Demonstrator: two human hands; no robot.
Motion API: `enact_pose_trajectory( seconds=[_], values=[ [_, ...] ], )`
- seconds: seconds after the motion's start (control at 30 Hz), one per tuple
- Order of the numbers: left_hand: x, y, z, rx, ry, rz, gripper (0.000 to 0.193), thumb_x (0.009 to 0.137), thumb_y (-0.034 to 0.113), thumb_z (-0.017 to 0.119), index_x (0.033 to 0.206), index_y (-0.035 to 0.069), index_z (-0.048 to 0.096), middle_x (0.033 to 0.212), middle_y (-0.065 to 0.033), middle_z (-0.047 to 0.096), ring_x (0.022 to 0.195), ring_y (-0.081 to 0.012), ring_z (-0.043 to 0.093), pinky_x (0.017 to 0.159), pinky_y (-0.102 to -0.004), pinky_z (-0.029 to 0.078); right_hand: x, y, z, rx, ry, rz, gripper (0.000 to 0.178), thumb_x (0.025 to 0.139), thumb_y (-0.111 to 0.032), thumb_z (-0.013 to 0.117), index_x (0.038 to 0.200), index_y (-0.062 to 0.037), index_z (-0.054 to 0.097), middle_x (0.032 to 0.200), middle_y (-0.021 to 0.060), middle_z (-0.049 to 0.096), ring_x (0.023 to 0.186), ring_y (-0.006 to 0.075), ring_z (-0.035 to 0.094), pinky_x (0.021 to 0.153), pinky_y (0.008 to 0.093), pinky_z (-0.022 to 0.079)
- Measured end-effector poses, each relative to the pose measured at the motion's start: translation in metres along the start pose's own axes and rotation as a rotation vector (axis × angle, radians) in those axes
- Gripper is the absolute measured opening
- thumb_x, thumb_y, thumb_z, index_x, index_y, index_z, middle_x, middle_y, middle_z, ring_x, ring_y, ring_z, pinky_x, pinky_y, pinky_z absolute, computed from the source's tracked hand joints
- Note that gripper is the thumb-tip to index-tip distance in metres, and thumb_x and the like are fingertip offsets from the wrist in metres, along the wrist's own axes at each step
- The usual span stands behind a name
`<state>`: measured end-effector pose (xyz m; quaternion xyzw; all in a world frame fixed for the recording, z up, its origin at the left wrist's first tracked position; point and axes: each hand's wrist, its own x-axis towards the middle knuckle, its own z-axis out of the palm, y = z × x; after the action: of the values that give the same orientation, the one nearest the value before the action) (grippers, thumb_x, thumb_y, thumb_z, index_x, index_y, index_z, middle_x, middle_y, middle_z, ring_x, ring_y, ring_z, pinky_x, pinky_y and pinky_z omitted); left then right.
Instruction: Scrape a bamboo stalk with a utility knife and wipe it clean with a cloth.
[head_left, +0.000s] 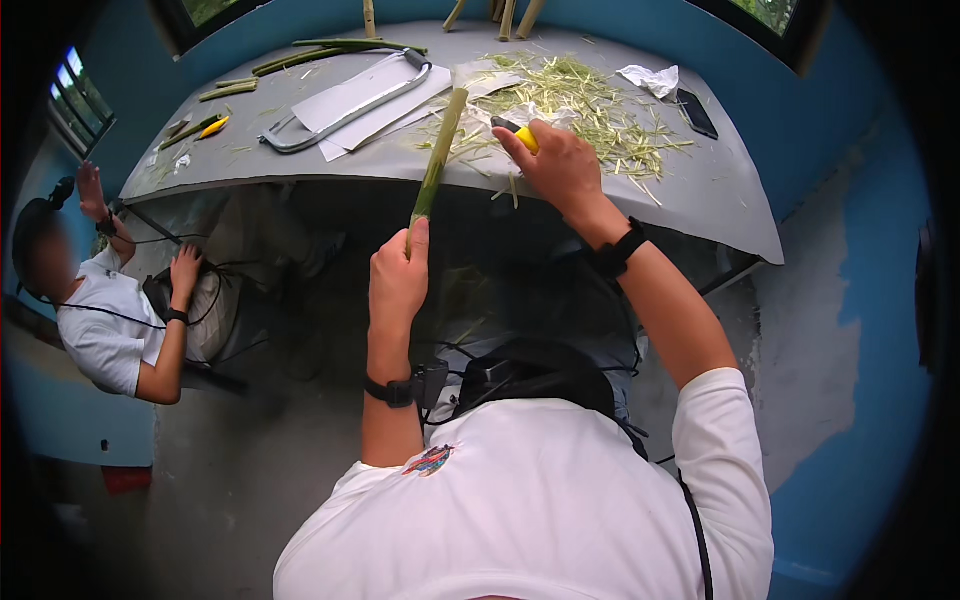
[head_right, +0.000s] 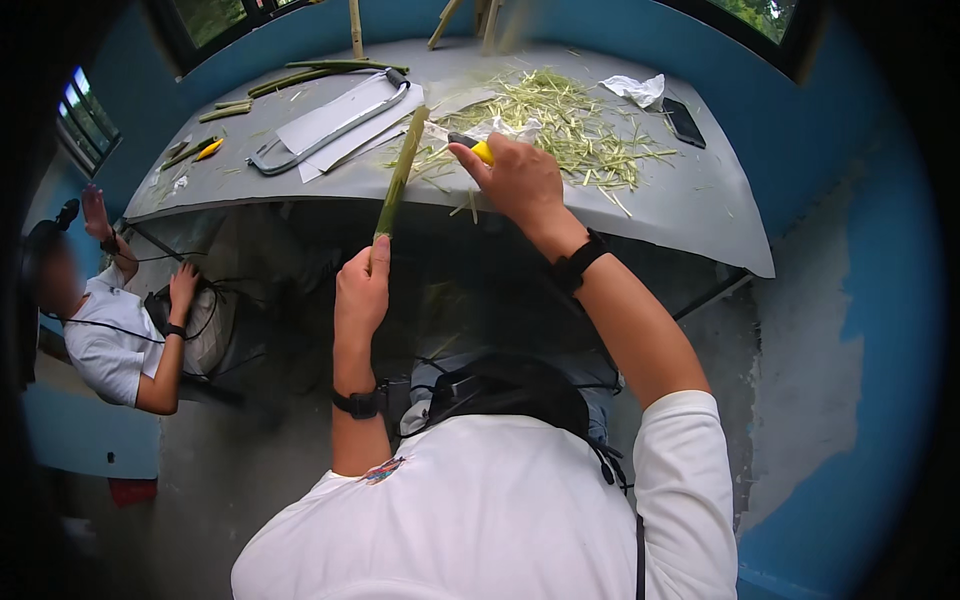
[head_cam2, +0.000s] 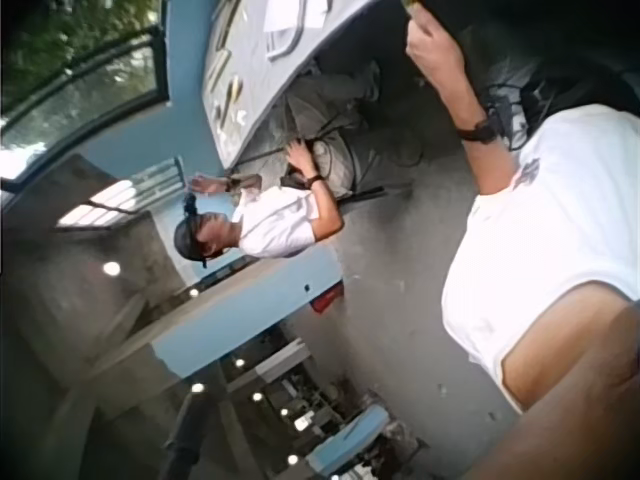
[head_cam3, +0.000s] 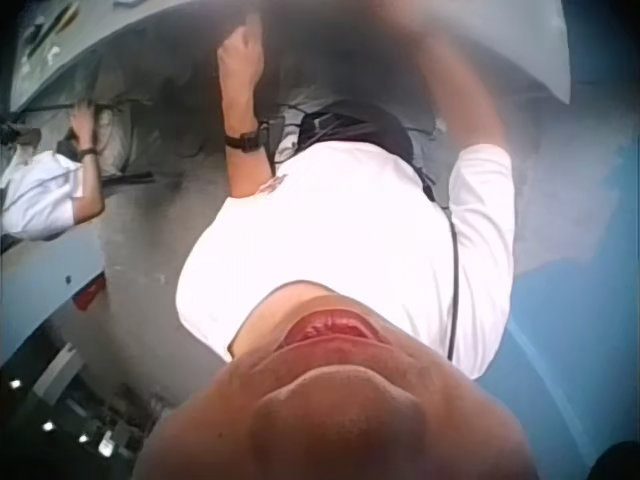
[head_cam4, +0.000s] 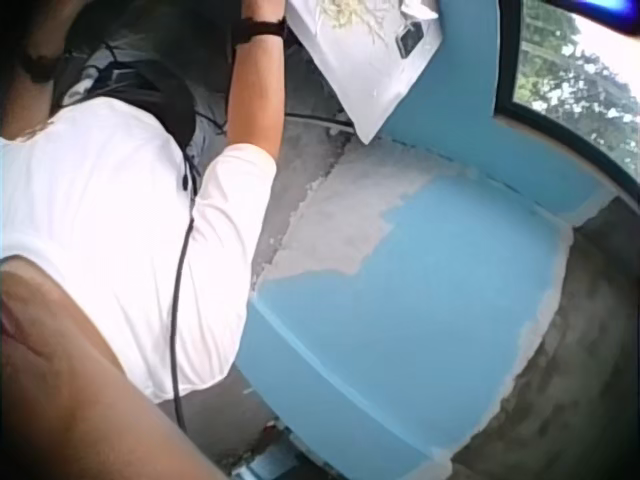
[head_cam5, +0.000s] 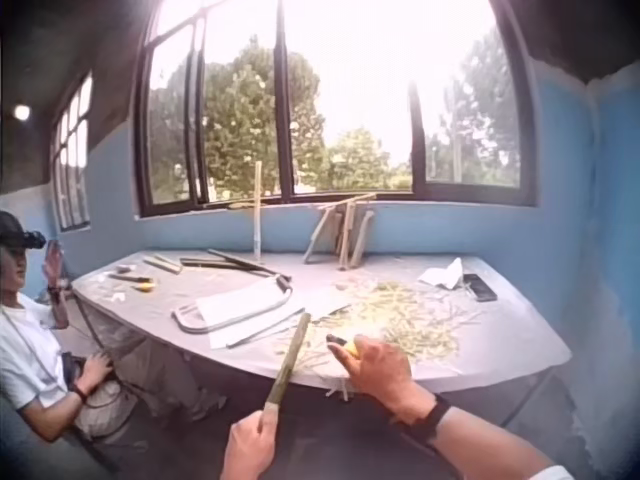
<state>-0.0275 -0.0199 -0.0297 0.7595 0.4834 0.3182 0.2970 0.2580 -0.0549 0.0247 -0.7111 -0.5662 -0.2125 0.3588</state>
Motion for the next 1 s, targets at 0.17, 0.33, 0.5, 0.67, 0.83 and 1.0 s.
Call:
enact_pose_trajectory(
  seconds=[0.17,0.33,0.5,0.67,0.83,1.0],
  values=[
    [0.021,0.009,0.002,-0.050,0.008,0.059,0.069,0.121,0.057,0.053,0.088,-0.002,0.061,0.076,-0.0296,0.062,0.079,-0.0574,0.063,0.068,-0.0579,0.049,-0.002,-0.005,-0.007,0.057,-0.095,-0.103,0.074,0.106,-0.074,0.069,0.074,-0.0068,0.072,0.066,0.0176,0.071,0.064,0.0402,0.075,0.061,0.0510,0.059],
    [0.040,0.030,0.013,-0.013,0.016,0.084,0.068,0.120,0.057,0.053,0.088,-0.002,0.064,0.080,-0.0307,0.067,0.084,-0.0581,0.067,0.071,-0.0597,0.052,-0.002,-0.009,-0.008,0.053,-0.203,-0.176,0.073,0.105,-0.074,0.069,0.073,-0.0086,0.072,0.067,0.0165,0.070,0.065,0.0399,0.074,0.062,0.0514,0.058],
    [0.038,0.030,0.022,-0.012,0.072,0.139,0.068,0.120,0.057,0.054,0.088,-0.002,0.065,0.080,-0.0308,0.068,0.084,-0.0580,0.069,0.070,-0.0610,0.052,-0.004,-0.006,-0.006,-0.012,-0.210,-0.197,0.072,0.104,-0.076,0.069,0.074,-0.0101,0.074,0.068,0.0150,0.071,0.065,0.0386,0.074,0.062,0.0511,0.058],
    [0.024,0.015,0.018,-0.015,0.042,0.079,0.068,0.120,0.056,0.055,0.087,-0.003,0.064,0.076,-0.0294,0.064,0.077,-0.0567,0.065,0.067,-0.0582,0.050,-0.005,-0.011,-0.003,-0.041,-0.170,-0.186,0.074,0.105,-0.076,0.068,0.074,-0.0092,0.074,0.068,0.0143,0.072,0.066,0.0383,0.076,0.062,0.0508,0.060],
    [-0.010,0.001,0.012,-0.057,0.070,0.013,0.069,0.121,0.056,0.054,0.086,-0.003,0.060,0.073,-0.0274,0.060,0.071,-0.0539,0.060,0.065,-0.0557,0.048,-0.006,-0.008,0.000,-0.042,-0.079,-0.077,0.072,0.108,-0.073,0.065,0.082,-0.0065,0.073,0.072,0.0171,0.074,0.067,0.0395,0.077,0.064,0.0518,0.061],
    [0.008,0.009,0.007,-0.106,0.034,0.030,0.069,0.121,0.056,0.052,0.086,-0.004,0.060,0.071,-0.0257,0.058,0.069,-0.0517,0.057,0.066,-0.0547,0.048,-0.004,-0.007,-0.007,0.045,-0.045,-0.113,0.068,0.110,-0.068,0.067,0.083,-0.0064,0.071,0.070,0.0167,0.071,0.069,0.0398,0.075,0.067,0.0521,0.059]
  ],
)
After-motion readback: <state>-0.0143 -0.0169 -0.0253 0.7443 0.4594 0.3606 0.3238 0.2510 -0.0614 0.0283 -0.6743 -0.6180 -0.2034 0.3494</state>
